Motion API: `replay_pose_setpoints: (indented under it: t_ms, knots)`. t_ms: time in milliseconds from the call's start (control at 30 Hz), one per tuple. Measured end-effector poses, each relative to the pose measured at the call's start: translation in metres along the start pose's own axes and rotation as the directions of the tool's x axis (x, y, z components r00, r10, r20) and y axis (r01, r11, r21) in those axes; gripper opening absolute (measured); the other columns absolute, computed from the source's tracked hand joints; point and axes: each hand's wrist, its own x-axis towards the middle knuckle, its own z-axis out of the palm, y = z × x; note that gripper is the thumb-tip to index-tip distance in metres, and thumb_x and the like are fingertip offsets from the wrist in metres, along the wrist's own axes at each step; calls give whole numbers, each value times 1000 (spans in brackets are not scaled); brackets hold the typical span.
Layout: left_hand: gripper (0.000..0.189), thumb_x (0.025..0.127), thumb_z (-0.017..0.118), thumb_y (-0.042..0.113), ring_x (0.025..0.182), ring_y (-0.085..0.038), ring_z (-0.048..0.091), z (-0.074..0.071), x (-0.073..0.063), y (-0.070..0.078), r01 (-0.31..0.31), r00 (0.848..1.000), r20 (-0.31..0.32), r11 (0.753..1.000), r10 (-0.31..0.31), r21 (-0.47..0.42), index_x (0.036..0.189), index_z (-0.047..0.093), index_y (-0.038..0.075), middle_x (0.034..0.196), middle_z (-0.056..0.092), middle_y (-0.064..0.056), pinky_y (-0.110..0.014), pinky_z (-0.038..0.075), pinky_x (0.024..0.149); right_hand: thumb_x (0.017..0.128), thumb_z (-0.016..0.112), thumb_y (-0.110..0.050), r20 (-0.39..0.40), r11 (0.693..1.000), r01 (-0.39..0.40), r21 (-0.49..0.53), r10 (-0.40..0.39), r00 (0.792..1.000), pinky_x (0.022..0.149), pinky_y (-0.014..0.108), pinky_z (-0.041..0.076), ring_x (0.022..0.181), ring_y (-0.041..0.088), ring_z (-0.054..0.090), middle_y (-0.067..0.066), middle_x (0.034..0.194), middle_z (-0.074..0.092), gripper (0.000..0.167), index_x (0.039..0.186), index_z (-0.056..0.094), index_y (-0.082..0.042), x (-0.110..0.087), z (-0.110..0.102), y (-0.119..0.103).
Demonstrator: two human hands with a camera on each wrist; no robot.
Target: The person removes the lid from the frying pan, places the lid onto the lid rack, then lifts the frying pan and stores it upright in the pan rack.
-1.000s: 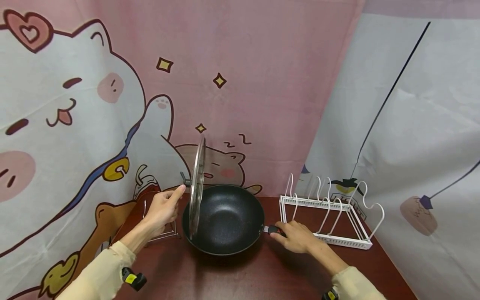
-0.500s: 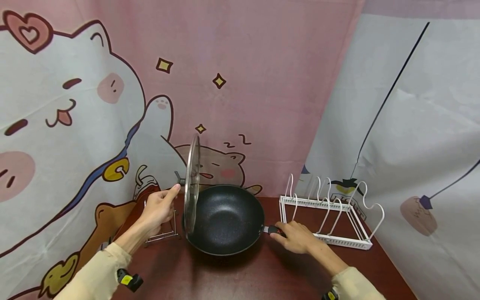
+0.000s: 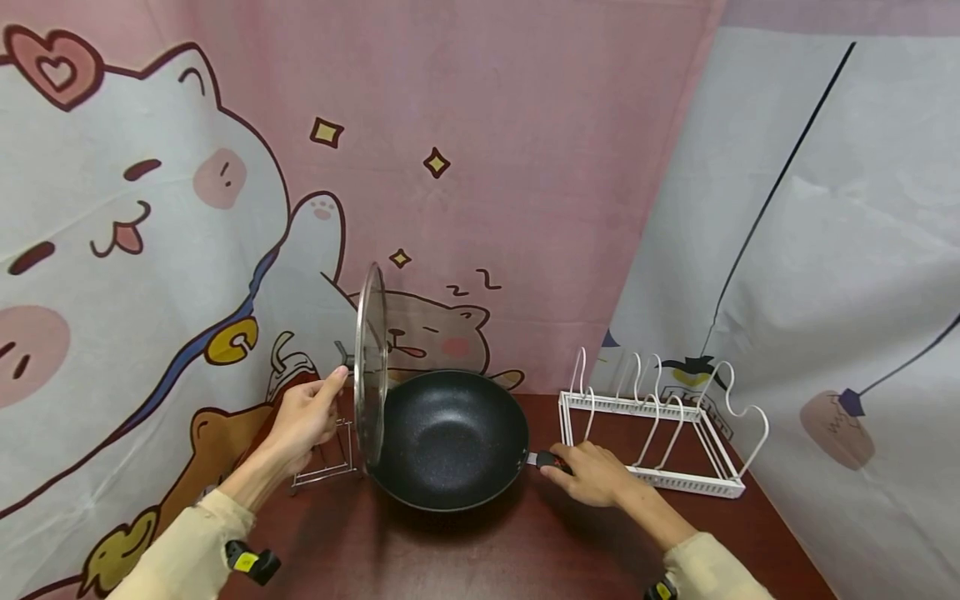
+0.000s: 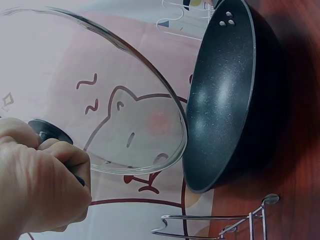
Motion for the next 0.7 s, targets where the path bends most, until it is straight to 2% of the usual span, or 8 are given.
replay_pose_setpoints:
  t_ms: [300,600,700]
  knots:
    - [63,110,61,67,47,-5,23,-9,0,0,-2,1000,-17,1000,2,-17,79,42,16,54,30,13,-24,24,47,110,70,-49,7,1000,6,1,-6,1000,54,27,33,61,4,45,-12,69,49,34,106,72,-16,1,0,-1]
    - [60,112,59,66,46,-3,24,-15,-1,1,0,999,-34,999,-2,-39,88,50,11,55,30,13,-23,26,46,109,70,-51,0,1000,8,1,-8,1000,54,27,35,62,4,46,-12,69,49,34,106,72,-17,0,0,0]
    - [59,112,60,65,46,-3,25,-18,-1,0,7,999,-46,998,-10,-68,85,50,13,54,31,13,-22,26,45,109,71,-51,-1,1000,7,1,-7,1000,54,27,35,62,4,46,-12,69,49,33,105,71,-19,0,1,0]
